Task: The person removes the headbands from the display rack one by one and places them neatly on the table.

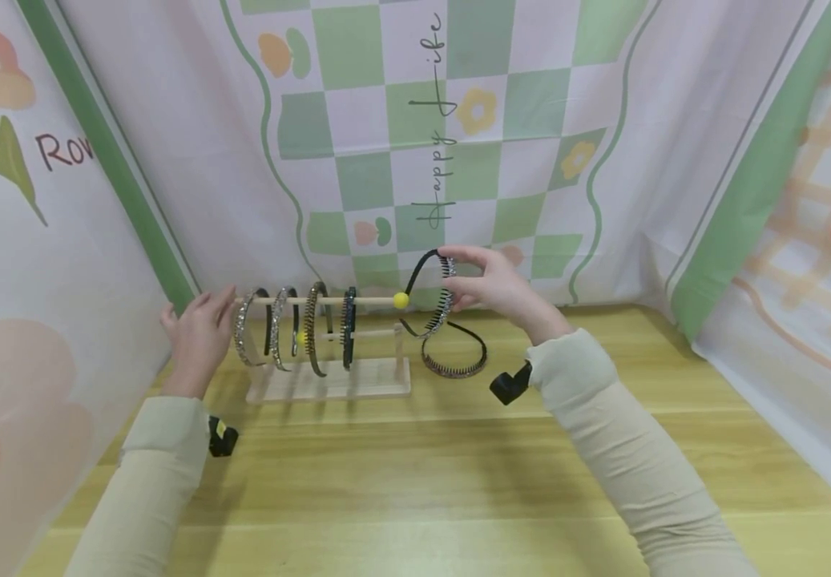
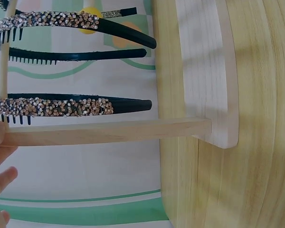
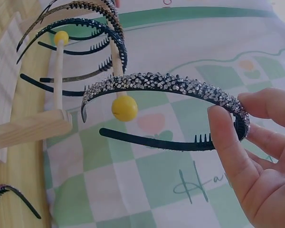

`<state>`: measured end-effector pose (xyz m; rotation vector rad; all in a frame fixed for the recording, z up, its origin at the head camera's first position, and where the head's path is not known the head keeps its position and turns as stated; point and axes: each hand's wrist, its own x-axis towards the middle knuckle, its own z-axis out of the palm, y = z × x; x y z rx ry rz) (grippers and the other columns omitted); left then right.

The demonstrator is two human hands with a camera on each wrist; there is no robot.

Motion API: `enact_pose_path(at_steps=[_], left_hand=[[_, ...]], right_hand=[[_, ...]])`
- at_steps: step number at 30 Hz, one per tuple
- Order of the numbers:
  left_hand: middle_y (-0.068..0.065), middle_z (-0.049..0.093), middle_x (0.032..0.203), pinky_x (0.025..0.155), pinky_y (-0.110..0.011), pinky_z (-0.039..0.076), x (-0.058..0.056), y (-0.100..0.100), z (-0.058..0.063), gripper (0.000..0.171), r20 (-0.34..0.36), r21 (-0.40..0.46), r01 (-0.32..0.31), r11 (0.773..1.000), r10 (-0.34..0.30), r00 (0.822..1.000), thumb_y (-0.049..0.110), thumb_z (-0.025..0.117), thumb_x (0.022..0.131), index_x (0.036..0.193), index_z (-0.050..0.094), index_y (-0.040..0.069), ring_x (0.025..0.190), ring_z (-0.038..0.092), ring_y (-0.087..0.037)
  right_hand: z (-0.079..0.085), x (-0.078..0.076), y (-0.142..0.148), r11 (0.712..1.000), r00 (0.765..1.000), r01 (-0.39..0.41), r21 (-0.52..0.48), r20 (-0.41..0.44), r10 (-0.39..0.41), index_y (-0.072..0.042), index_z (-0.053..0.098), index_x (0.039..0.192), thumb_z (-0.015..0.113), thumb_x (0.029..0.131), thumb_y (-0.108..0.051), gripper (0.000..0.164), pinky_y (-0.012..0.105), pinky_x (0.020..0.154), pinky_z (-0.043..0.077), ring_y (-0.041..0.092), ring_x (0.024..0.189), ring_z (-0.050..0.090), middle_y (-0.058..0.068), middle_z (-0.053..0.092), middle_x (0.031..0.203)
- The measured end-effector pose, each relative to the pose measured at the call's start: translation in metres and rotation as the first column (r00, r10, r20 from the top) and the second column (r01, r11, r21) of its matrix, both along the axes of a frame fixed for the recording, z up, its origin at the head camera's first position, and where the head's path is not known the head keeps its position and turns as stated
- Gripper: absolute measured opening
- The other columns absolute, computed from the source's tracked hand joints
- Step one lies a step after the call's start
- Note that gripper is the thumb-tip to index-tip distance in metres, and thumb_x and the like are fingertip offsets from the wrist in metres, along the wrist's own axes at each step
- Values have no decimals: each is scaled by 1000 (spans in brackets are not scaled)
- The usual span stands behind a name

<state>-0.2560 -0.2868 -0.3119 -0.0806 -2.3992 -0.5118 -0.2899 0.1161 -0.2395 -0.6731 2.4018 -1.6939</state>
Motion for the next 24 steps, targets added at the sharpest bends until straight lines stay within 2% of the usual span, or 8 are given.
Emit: enact_pose_path(at_steps=[8, 14, 24], left_hand=[[-21, 65, 99, 104, -59, 2, 0, -2, 0, 31, -29, -44, -3, 999, 1, 1000, 15, 58, 91, 121, 58, 5, 117, 44, -43], [-23, 65, 95, 103, -60, 1, 2, -4, 0, 32, -29, -66, -13, 998, 11, 1000, 16, 59, 91, 120, 58, 6, 119, 42, -43], [-22, 62, 104, 106, -53, -7, 1, -4, 2, 33, 23, -74, -2, 997, 4, 1000, 15, 56, 93, 124, 55, 5, 124, 36, -43]], right_hand=[[-2, 3, 15, 1000, 1000, 7, -11, -7, -7, -8, 37, 140, 61, 88, -6, 58, 35, 72, 54, 21, 74, 58, 9, 33, 143], [-6, 4, 29, 997, 997, 73, -20, -18, -74, -10, 40, 138, 63, 87, -8, 56, 35, 71, 54, 23, 76, 59, 7, 32, 142], [-15, 2, 59, 994, 995, 104, -28, -4, -104, -5, 33, 141, 59, 89, -8, 59, 36, 76, 53, 24, 74, 61, 15, 30, 144]])
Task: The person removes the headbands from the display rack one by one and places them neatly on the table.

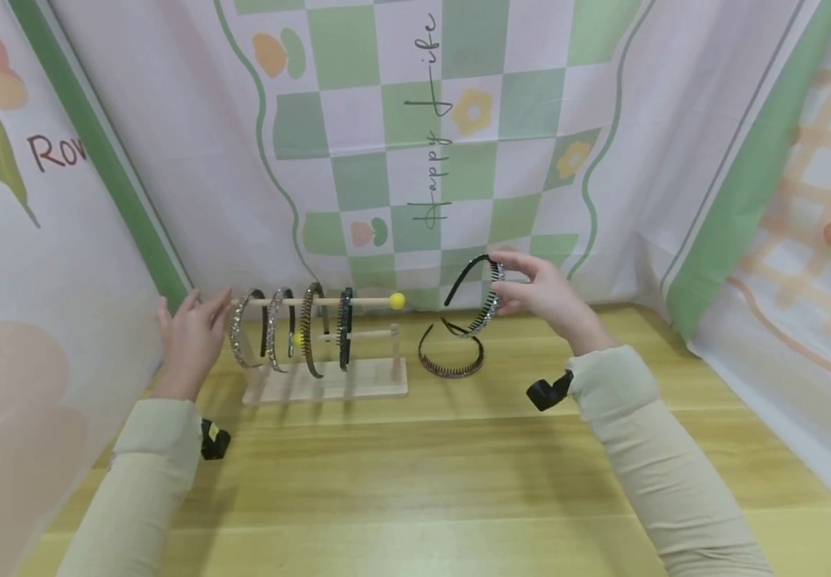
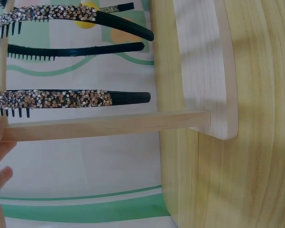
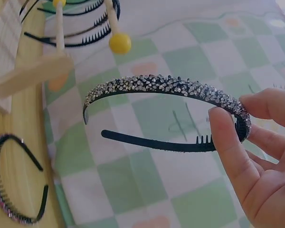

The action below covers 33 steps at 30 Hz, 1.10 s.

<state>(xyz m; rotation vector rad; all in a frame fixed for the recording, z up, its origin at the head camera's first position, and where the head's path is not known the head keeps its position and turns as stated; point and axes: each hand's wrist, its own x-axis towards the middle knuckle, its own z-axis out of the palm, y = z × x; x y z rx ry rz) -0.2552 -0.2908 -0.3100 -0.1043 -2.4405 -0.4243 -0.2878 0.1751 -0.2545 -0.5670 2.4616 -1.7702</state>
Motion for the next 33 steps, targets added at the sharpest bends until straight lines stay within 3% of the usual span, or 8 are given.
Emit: enact_pose_path(at_steps=[8, 15, 23, 33], left_hand=[[-23, 59, 111, 106, -50, -10, 0, 0, 0, 34, 22, 14, 28, 1000, -28, 999, 15, 53, 94, 125, 53, 3, 125, 33, -45], [-14, 49, 130, 104, -56, -10, 1, -1, -1, 35, -27, -5, 33, 999, -33, 999, 16, 54, 94, 126, 52, 4, 130, 28, -40], [-12, 52, 128, 102, -60, -9, 1, -5, 1, 37, -27, -58, 28, 998, -30, 999, 19, 55, 93, 128, 52, 7, 130, 28, -39], [-15, 56, 122, 102, -59, -8, 1, -6, -1, 36, -62, -66, 28, 997, -32, 998, 19, 58, 91, 125, 54, 8, 127, 33, -42]], right_hand=[[-17, -6, 27, 999, 999, 40, -6, 8, -40, -2, 28, 142, 56, 90, -6, 59, 33, 77, 52, 20, 75, 61, 20, 21, 147], [-32, -13, 42, 998, 997, 62, 12, 34, -63, -1, 25, 142, 56, 91, -5, 60, 31, 77, 52, 19, 78, 61, 21, 21, 147], [-42, -14, 53, 996, 996, 82, 22, 26, -83, 1, 26, 141, 58, 90, -10, 62, 31, 78, 52, 19, 80, 61, 23, 23, 145], [-55, -15, 66, 997, 995, 77, -8, 57, -76, 3, 23, 142, 53, 92, -3, 59, 33, 79, 52, 18, 80, 61, 27, 25, 143]])
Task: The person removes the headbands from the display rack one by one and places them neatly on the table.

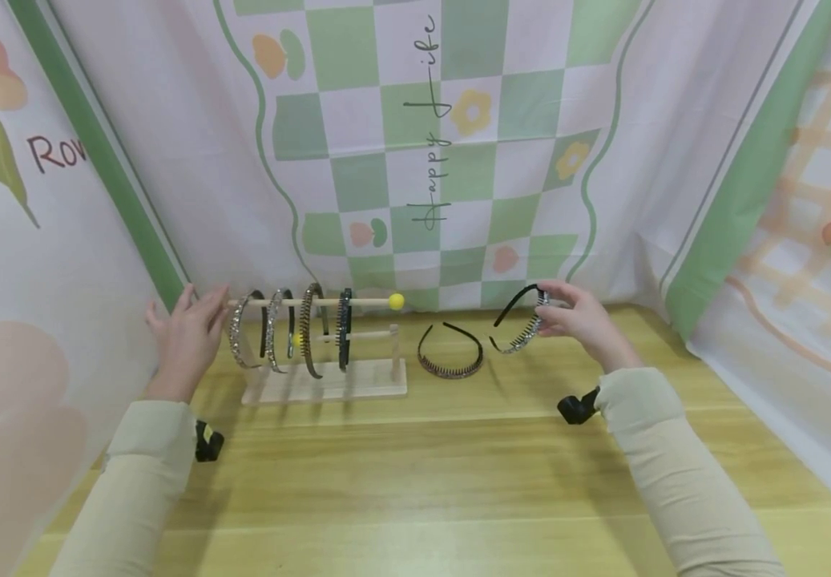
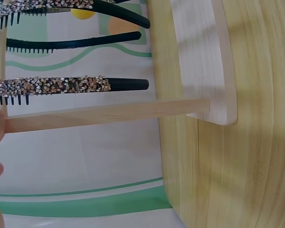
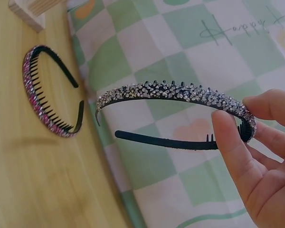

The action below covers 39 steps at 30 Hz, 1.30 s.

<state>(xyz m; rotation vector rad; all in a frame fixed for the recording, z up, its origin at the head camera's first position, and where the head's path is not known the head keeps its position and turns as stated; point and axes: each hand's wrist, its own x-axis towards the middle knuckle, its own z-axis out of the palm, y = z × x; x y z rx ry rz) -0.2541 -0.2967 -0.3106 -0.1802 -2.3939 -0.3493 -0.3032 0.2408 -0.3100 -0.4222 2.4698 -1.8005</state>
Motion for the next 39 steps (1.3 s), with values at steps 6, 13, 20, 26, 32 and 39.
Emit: enact_pose_path(at_steps=[6, 13, 20, 26, 32, 39], left_hand=[[-15, 53, 127, 105, -54, -8, 1, 0, 0, 36, 42, 22, 11, 1000, -11, 999, 16, 56, 92, 127, 52, 6, 130, 28, -40], [-18, 48, 130, 107, -52, -5, 1, 0, -1, 36, 71, 61, 25, 998, -29, 997, 13, 54, 93, 128, 51, 4, 129, 26, -44], [-19, 47, 131, 107, -50, -6, 0, -1, -2, 36, 68, 55, 25, 998, -29, 997, 13, 54, 93, 128, 50, 3, 128, 26, -45], [-19, 47, 131, 106, -52, -8, -1, -1, -2, 36, 72, 51, 18, 999, -21, 997, 14, 53, 94, 128, 50, 4, 129, 26, -44], [-18, 48, 130, 105, -52, -10, 0, 1, -1, 36, 77, 59, 15, 998, -20, 997, 15, 54, 93, 128, 51, 4, 129, 25, -44], [-18, 50, 128, 104, -53, -11, 0, 1, -1, 36, 66, 69, 14, 998, -19, 998, 14, 56, 92, 127, 52, 5, 130, 23, -44]], right_hand=[[-10, -3, 5, 1000, 999, 24, -2, 30, -24, 3, 22, 142, 54, 92, -4, 60, 31, 79, 52, 18, 81, 60, 28, 32, 135], [-18, -4, 9, 999, 998, 42, -12, 50, -41, 2, 22, 142, 53, 92, -4, 60, 33, 81, 51, 18, 81, 60, 27, 37, 126], [-27, -5, 12, 998, 996, 56, -21, 78, -54, 2, 20, 143, 53, 91, -3, 61, 32, 81, 51, 15, 80, 60, 26, 36, 125], [-36, -8, 15, 996, 992, 86, -18, 91, -84, 0, 21, 143, 53, 90, -3, 62, 32, 79, 52, 14, 78, 60, 27, 32, 131], [-45, -11, 20, 994, 989, 106, 0, 100, -105, 0, 19, 144, 52, 90, 0, 63, 32, 77, 52, 14, 77, 61, 28, 20, 144], [-56, -10, 22, 992, 987, 122, 12, 107, -123, 2, 21, 143, 49, 89, 6, 60, 34, 78, 52, 15, 75, 61, 35, 26, 136]])
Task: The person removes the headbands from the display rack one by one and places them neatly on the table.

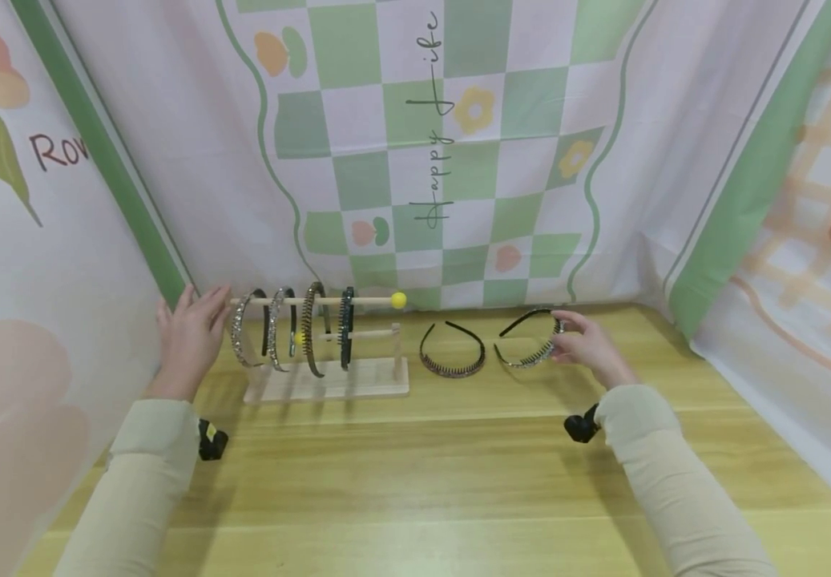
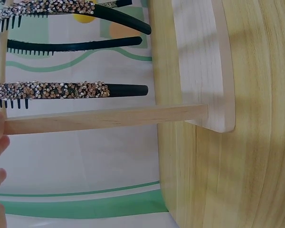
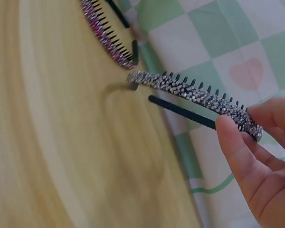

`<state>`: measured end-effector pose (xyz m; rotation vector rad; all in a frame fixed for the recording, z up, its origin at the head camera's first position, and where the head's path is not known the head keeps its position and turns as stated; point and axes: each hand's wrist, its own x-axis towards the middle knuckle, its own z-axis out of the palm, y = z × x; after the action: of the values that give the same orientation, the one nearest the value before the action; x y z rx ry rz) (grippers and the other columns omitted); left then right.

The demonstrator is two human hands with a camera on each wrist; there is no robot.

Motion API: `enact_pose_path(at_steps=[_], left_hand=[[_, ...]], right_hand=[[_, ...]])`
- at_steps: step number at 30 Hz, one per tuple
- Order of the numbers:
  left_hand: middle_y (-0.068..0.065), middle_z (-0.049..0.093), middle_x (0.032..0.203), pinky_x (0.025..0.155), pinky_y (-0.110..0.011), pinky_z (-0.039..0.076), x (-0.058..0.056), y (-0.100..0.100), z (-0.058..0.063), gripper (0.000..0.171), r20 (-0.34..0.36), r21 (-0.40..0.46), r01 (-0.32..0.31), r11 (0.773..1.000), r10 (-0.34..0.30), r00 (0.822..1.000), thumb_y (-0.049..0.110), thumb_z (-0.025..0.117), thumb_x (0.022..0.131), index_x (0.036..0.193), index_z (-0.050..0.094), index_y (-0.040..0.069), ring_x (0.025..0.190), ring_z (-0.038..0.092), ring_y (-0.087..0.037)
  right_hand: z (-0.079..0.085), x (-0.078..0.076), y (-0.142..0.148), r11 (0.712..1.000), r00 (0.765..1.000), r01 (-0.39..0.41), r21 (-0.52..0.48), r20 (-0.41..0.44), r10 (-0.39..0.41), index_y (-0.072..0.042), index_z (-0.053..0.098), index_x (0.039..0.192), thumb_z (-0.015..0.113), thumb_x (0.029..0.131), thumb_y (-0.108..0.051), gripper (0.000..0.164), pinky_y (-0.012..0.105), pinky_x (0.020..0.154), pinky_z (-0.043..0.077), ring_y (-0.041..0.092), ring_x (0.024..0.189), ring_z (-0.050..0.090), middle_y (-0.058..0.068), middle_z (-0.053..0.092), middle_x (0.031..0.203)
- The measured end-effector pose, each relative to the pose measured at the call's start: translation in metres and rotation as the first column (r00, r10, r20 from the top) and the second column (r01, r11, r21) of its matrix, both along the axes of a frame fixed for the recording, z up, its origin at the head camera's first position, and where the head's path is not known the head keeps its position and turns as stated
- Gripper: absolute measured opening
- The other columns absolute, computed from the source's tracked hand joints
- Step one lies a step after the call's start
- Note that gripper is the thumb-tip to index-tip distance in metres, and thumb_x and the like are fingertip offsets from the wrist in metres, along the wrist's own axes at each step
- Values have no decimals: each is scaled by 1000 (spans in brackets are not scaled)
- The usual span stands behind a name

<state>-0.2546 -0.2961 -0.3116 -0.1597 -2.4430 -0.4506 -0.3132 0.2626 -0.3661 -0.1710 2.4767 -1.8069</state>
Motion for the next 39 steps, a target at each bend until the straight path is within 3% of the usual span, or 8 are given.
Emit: enact_pose_path(at_steps=[6, 11, 18, 26, 33, 39], left_hand=[[-19, 51, 127, 104, -54, -10, 0, 0, 0, 36, -13, 0, 2, 1000, -2, 1000, 13, 56, 92, 127, 52, 5, 130, 24, -45], [-19, 51, 127, 104, -54, -10, 1, 0, 1, 36, -8, 2, -4, 1000, 4, 1000, 12, 57, 92, 127, 52, 5, 130, 23, -45], [-19, 50, 128, 104, -53, -12, 1, 0, 2, 36, 15, -1, -5, 1000, 5, 1000, 14, 55, 93, 128, 51, 5, 130, 22, -45], [-19, 49, 129, 104, -52, -12, 1, 0, 1, 37, 17, -7, -2, 1000, 2, 1000, 14, 55, 93, 128, 50, 5, 131, 21, -45], [-19, 51, 127, 104, -53, -11, 0, 0, 0, 37, 0, -7, 5, 1000, -5, 1000, 12, 56, 92, 128, 51, 5, 130, 22, -45], [-19, 51, 127, 105, -52, -12, 0, 0, 0, 37, 5, 4, 7, 1000, -7, 1000, 11, 57, 91, 127, 51, 4, 130, 22, -45]], right_hand=[[-12, 1, 4, 999, 1000, 4, 44, -7, -4, 10, 25, 138, 47, 91, 5, 52, 37, 76, 53, 22, 75, 64, 37, 44, 113], [-23, 1, 8, 986, 999, 31, 165, 21, -35, 10, 36, 132, 50, 93, -4, 44, 40, 71, 54, 28, 74, 64, 28, 53, 99], [-40, -1, 9, 969, 992, -48, 244, 125, 18, 5, 48, 105, 51, 95, -12, 21, 36, 60, 54, 23, 66, 58, 16, 54, 81], [-51, -6, 10, 964, 979, -124, 234, 186, 81, 4, 46, 97, 48, 96, -10, 15, 27, 48, 47, 16, 55, 50, 10, 50, 70], [-49, -7, 11, 962, 970, -176, 208, 201, 134, 7, 45, 100, 46, 96, -6, 14, 25, 47, 44, 14, 54, 47, 9, 49, 69], [-30, -13, 12, 915, 987, -155, 372, 106, 124, 11, 46, 113, 50, 93, -8, 28, 33, 51, 51, 21, 55, 56, 15, 56, 71]])
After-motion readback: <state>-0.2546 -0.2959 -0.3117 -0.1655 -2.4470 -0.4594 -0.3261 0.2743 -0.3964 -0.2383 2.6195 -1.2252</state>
